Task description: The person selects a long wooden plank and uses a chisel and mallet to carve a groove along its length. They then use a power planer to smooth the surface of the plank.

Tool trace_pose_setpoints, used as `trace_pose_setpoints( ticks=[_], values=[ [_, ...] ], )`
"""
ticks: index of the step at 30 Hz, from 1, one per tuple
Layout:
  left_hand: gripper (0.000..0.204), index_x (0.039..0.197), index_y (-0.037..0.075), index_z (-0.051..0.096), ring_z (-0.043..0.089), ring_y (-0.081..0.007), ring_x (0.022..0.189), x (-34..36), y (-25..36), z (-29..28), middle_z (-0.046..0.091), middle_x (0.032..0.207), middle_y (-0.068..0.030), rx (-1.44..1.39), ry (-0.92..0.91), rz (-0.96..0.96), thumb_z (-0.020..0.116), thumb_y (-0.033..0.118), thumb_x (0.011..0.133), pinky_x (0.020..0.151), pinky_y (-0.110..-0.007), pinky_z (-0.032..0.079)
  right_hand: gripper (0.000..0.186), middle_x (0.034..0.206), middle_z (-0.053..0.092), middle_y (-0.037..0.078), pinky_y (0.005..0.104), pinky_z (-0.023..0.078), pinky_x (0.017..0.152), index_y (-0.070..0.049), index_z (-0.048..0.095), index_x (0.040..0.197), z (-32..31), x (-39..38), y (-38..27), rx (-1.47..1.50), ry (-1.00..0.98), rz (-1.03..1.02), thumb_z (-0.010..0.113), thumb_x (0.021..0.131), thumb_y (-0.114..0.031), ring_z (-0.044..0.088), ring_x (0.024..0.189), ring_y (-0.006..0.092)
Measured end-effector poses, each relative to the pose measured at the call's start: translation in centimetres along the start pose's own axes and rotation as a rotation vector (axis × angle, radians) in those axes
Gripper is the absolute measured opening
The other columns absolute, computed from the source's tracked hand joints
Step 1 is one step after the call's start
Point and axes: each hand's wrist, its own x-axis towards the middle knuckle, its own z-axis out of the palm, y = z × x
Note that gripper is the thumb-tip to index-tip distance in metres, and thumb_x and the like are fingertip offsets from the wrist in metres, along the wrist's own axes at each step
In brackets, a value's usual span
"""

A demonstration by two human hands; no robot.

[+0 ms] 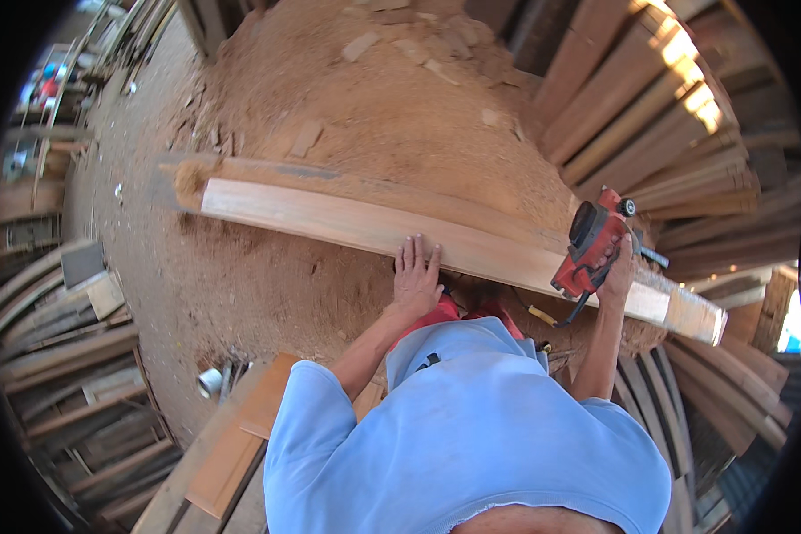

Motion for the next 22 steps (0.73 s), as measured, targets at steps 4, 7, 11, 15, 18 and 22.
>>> trace_pose_setpoints(
  ticks=[4, 7, 11, 15, 18, 22],
  values=[
    [0.097, 0.157, 0.01, 0.035, 0.019, -0.0534, 0.149, 1.7, 5.3, 2.0, 0.021, 0.16, -0.0351, 0.043, -0.118, 0.241, 0.081, 0.03, 0.074, 0.121, -0.062, 0.018, 0.028, 0.071, 0.052, -0.002, 0.0253, 0.043, 0.045, -0.01, 0.06, 0.098, -8.4, -1.5, -0.9, 0.057, 0.162, 0.011, 0.058, 0.104, -0.038, 0.051, 0.054, 0.0094],
    [0.096, 0.157, 0.013, 0.034, 0.019, -0.0523, 0.15, 4.0, 8.5, 3.5, 0.021, 0.16, -0.0338, 0.138, -0.227, 0.355, 0.082, 0.028, 0.075, 0.121, -0.063, 0.018, 0.034, 0.069, 0.051, -0.003, 0.0259, 0.043, 0.045, -0.009, 0.06, 0.1, -14.4, -1.8, -0.9, 0.085, 0.262, 0.034, 0.058, 0.103, -0.043, 0.05, 0.053, 0.0103],
    [0.104, 0.159, 0.02, 0.031, 0.023, -0.0485, 0.149, 9.2, 6.4, 3.8, 0.026, 0.159, -0.0309, 0.325, -0.225, 0.432, 0.086, 0.023, 0.071, 0.121, -0.063, 0.019, 0.035, 0.067, 0.055, -0.002, 0.0264, 0.044, 0.043, -0.008, 0.062, 0.097, -19.4, -3.0, -0.1, -0.005, 0.431, -0.031, 0.059, 0.103, -0.042, 0.052, 0.049, 0.0107],
    [0.132, 0.163, 0.026, 0.01, 0.028, -0.0466, 0.145, 12.1, 7.8, 1.7, 0.031, 0.154, -0.0273, 0.486, -0.507, 0.326, 0.092, 0.035, 0.06, 0.118, -0.061, 0.023, 0.032, 0.067, 0.056, -0.002, 0.026, 0.044, 0.042, -0.009, 0.061, 0.096, -23.2, -5.1, 0.8, 0.091, 0.53, -0.068, 0.059, 0.103, -0.039, 0.052, 0.048, 0.0097],
    [0.139, 0.164, 0.027, 0.004, 0.037, -0.0451, 0.136, 14.1, 8.3, 1.3, 0.038, 0.143, -0.0258, 0.52, -0.63, 0.344, 0.092, 0.039, 0.057, 0.112, -0.061, 0.029, 0.03, 0.067, 0.055, -0.002, 0.0258, 0.044, 0.043, -0.008, 0.06, 0.095, -23.9, -7.4, 1.3, 0.144, 0.694, -0.072, 0.06, 0.102, -0.038, 0.052, 0.048, 0.0098],
    [0.138, 0.164, 0.025, 0.006, 0.041, -0.0436, 0.128, 15.8, 8.1, 2.2, 0.041, 0.135, -0.0242, 0.567, -0.655, 0.449, 0.092, 0.043, 0.056, 0.107, -0.061, 0.033, 0.032, 0.068, 0.057, -0.002, 0.0248, 0.044, 0.042, -0.009, 0.06, 0.096, -25.5, -10.4, 3.7, 0.192, 0.801, -0.093, 0.062, 0.101, -0.04, 0.052, 0.048, 0.0087]
  ],
)
